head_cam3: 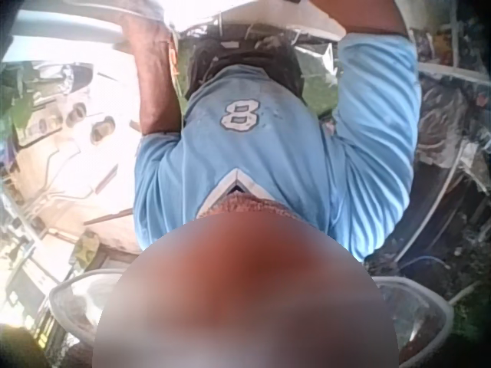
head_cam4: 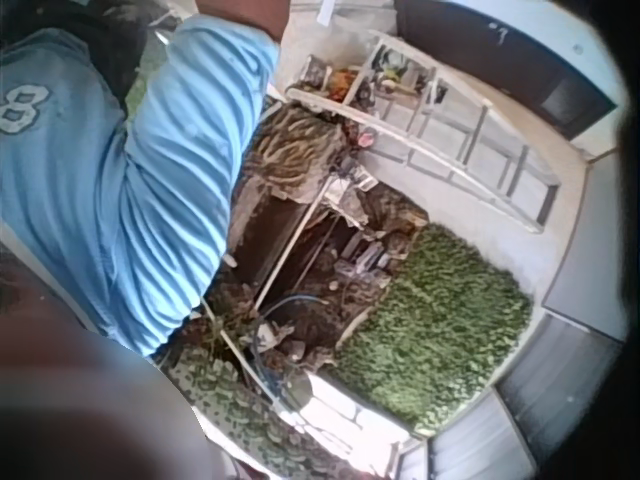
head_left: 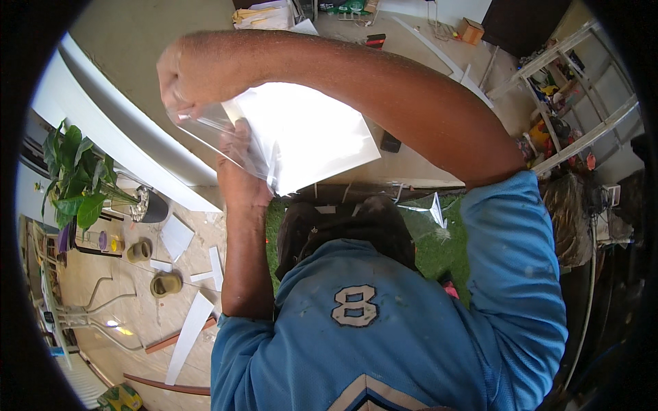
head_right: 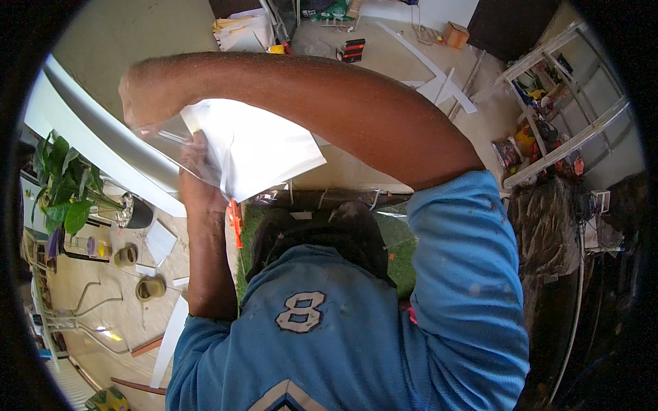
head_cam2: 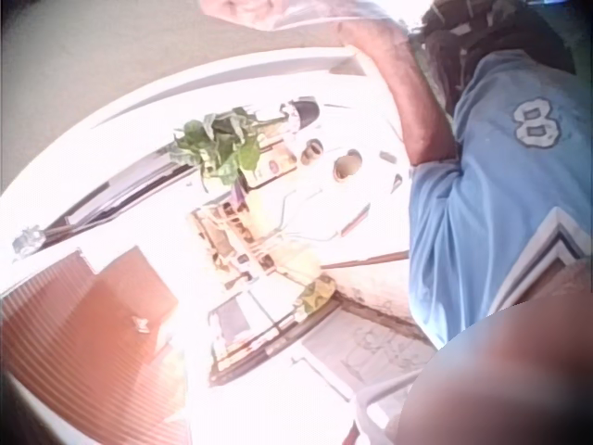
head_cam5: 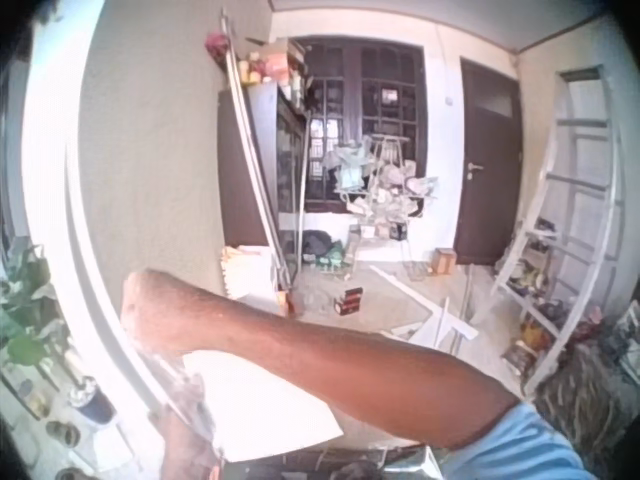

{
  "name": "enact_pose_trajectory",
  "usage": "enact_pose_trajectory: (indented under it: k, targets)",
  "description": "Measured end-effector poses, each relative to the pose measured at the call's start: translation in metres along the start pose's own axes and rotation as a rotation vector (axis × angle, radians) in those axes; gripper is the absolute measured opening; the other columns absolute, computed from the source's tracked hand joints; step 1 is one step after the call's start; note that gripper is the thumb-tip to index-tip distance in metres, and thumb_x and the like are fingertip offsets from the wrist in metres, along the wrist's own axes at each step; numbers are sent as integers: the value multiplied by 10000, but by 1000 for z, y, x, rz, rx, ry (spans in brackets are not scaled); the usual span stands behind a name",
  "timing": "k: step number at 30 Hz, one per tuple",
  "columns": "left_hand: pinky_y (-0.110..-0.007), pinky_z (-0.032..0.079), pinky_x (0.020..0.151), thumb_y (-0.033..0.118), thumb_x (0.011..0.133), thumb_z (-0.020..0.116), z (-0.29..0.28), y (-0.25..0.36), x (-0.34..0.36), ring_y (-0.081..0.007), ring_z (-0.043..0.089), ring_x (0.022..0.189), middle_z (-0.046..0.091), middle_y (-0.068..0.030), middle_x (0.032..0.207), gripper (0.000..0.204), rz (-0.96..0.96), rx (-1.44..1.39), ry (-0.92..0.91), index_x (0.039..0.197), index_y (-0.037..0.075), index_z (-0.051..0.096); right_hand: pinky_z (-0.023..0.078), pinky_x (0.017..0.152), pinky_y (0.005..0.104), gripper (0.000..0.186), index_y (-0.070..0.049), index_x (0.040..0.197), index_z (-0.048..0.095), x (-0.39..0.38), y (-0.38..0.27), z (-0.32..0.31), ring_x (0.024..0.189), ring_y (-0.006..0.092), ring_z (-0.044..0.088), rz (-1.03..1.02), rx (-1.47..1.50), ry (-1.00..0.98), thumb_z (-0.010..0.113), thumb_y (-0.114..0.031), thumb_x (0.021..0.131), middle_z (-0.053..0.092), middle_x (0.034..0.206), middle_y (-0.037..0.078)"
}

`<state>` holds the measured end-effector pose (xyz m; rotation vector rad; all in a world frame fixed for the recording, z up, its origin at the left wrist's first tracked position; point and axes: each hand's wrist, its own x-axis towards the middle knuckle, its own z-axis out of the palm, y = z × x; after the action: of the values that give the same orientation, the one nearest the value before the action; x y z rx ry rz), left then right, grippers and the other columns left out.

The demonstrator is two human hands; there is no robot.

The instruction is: The person measures and marks white rectangular panels with a tape measure, pencil, and ruler, then cuts them with an angle grinder. The person repeats the measure-mark-cut cycle on multiple panels and inspects the cut edges.

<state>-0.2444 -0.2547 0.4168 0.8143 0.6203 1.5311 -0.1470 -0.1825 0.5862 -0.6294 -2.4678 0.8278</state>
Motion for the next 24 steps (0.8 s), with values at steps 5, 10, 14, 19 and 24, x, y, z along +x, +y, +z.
enact_pose_trajectory:
  k: [5, 10, 14, 19, 24]
  targets:
    - [-466, 574, 1110, 229, 1135, 598, -5, -19, -1, -293, 709, 1235, 700, -173, 1376, 379, -136, -200, 111, 1423, -17, 593, 619, 892, 360, 360, -25, 1339, 717, -32, 10, -18, 1086, 255, 779, -311, -404, 44, 695, -172, 1011, 784, 1177, 162]
    - [-482, 529, 1170, 259, 1171, 493, -31, -30, 2, -310, 665, 1324, 647, -194, 1483, 465, -173, -202, 161, 1527, -39, 516, 611, 893, 395, 459, -3, 1365, 682, -132, 27, -31, 996, 267, 767, -3, -336, 655, 758, -224, 970, 781, 1184, 174]
    - [-477, 525, 1167, 276, 1179, 459, -39, -43, 11, -316, 650, 1349, 611, -207, 1523, 501, -120, -126, 119, 1564, -43, 478, 649, 843, 366, 444, 4, 1439, 615, -207, 22, 22, 1027, 197, 740, 593, 339, 478, 736, -130, 1032, 747, 1189, 106]
    - [-433, 451, 1204, 190, 1122, 613, -22, -56, 9, -281, 589, 1395, 595, -204, 1509, 576, 149, 40, -55, 1616, -37, 426, 684, 738, 318, 350, 30, 1367, 616, -214, 37, 92, 1014, 158, 716, 623, 464, 663, 696, -77, 1043, 719, 1193, 126]
    - [-399, 491, 1126, 103, 1007, 795, -30, -64, 13, -254, 653, 1219, 694, -177, 1331, 448, 490, 674, 88, 1404, -55, 655, 699, 743, 333, 330, 53, 1364, 606, -212, 42, 108, 1024, 171, 718, 554, 400, 772, 655, -41, 1051, 710, 1181, 128]
